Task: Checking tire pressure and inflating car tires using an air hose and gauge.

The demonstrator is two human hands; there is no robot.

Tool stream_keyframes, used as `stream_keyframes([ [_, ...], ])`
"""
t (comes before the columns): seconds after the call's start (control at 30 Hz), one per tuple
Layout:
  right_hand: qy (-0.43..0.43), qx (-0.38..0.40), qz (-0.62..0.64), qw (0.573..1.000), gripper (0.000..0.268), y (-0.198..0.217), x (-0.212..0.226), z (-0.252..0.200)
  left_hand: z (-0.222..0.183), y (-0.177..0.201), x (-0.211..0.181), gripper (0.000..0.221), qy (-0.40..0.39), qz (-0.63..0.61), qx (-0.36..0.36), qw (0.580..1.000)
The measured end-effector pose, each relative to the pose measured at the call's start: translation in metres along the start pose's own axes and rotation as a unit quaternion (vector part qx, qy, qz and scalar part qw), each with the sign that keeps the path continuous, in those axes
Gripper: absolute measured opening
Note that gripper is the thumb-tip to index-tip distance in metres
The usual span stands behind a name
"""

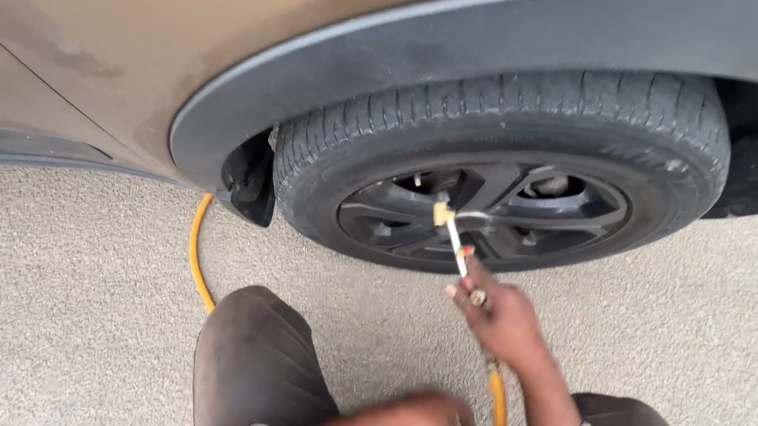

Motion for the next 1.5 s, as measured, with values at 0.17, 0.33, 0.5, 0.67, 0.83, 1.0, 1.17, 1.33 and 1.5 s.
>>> stream_keyframes([
  [0.17,-0.009,0.048,0.16,0.986,0.067,0.005,0.001,0.017,-0.071,0.189,-0.014,0.024,0.194,-0.147,-0.316,0.917],
  [0.33,-0.034,0.13,0.212,0.968,0.067,-0.002,0.027,0.014,-0.104,0.284,-0.044,0.056,0.137,-0.128,-0.504,0.843],
  [0.5,-0.025,0.142,0.243,0.959,0.069,0.006,0.041,0.011,-0.102,0.298,-0.061,0.07,0.098,0.003,-0.551,0.829],
  [0.67,-0.057,0.153,0.179,0.97,0.069,0.009,0.054,0.014,-0.092,0.306,-0.061,0.071,0.134,0.101,-0.559,0.812],
  [0.83,-0.058,0.149,0.221,0.962,0.066,0.006,0.051,0.018,-0.092,0.307,-0.057,0.051,0.147,0.141,-0.579,0.79],
  [1.0,-0.034,0.148,0.262,0.953,0.067,0.004,0.05,0.02,-0.088,0.313,-0.055,0.047,0.141,0.159,-0.578,0.788],
  [1.17,-0.031,0.147,0.266,0.952,0.066,0.003,0.051,0.022,-0.088,0.313,-0.057,0.044,0.12,0.159,-0.582,0.788],
  [1.33,-0.017,0.122,0.308,0.943,0.06,0.001,0.046,0.026,-0.085,0.312,-0.052,0.041,0.097,0.137,-0.603,0.78],
  [1.5,-0.031,0.121,0.339,0.932,0.059,-0.003,0.039,0.027,-0.082,0.311,-0.051,0.041,0.113,0.112,-0.597,0.786],
])
Point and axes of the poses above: each hand's wrist, its own z-axis towards the middle knuckle, its own y-axis out of the back of the hand, x = y × z, the point moved 6 cm from there along z, towards the middle knuckle, and after that the axes turned 6 degrees about z, right-handed, at the moved point
